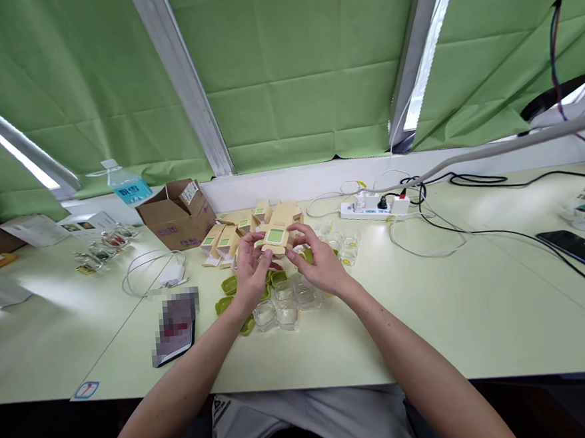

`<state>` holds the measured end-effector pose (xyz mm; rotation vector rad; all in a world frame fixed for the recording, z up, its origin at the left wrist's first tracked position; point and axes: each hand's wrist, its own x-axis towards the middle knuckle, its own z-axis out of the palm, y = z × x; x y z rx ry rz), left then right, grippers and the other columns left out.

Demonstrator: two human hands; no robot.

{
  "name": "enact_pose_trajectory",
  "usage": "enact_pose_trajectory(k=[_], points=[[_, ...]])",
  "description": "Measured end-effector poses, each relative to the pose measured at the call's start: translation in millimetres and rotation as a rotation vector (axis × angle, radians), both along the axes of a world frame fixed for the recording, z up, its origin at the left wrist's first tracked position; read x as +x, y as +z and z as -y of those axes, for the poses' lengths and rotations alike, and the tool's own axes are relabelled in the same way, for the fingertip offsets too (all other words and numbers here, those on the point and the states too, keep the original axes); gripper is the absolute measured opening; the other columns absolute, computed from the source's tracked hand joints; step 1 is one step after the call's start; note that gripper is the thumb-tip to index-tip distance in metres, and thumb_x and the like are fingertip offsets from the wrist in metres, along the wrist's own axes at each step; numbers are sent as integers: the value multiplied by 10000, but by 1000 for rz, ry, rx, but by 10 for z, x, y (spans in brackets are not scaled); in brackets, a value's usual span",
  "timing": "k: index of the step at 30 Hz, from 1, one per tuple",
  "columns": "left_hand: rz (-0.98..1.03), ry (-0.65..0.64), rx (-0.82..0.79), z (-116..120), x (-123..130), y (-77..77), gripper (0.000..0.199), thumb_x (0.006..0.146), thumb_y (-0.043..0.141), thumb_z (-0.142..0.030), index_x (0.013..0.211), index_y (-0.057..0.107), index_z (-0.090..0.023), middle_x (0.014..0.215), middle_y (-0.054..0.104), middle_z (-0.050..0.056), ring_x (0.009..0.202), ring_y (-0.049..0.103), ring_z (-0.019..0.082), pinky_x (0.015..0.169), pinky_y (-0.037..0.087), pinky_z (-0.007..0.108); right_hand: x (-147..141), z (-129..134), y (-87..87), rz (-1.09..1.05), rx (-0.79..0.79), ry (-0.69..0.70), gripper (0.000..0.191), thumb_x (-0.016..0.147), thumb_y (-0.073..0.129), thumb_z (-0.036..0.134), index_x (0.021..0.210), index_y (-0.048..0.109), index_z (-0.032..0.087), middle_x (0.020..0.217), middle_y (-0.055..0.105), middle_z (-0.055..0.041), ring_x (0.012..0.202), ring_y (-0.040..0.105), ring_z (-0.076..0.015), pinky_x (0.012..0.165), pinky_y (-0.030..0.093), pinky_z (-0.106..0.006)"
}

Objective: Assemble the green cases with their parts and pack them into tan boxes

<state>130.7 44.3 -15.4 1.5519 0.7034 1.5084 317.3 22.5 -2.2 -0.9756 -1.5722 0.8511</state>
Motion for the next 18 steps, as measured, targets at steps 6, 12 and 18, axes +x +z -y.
enact_pose_trajectory(k=[6,12,18], points=[[49,-13,-46,-12,16,5,453,934,764,-543,1208,513,-284,1278,585,72,1002,640,190,656,624,261,-1,6,-5,73,6,8,586,935,764,461,1452,498,390,1228,725,-49,735,665,-186,694,569,-358],[9,-17,-36,11,30,30,509,954,756,-532,1354,551,-295,1402,580,116,985,677,202,609,610,257,-25,7,-27,88,24,-32,587,956,752,480,1460,465,391,1196,723,-37,661,639,-160,697,561,-358],[-28,11,10,-15,60,-26,586,975,733,-549,1467,573,-274,1379,645,147,959,684,206,601,618,262,-68,-14,-87,64,98,-89,527,990,709,475,1449,478,358,1179,742,-43,694,677,-169,690,584,-344]])
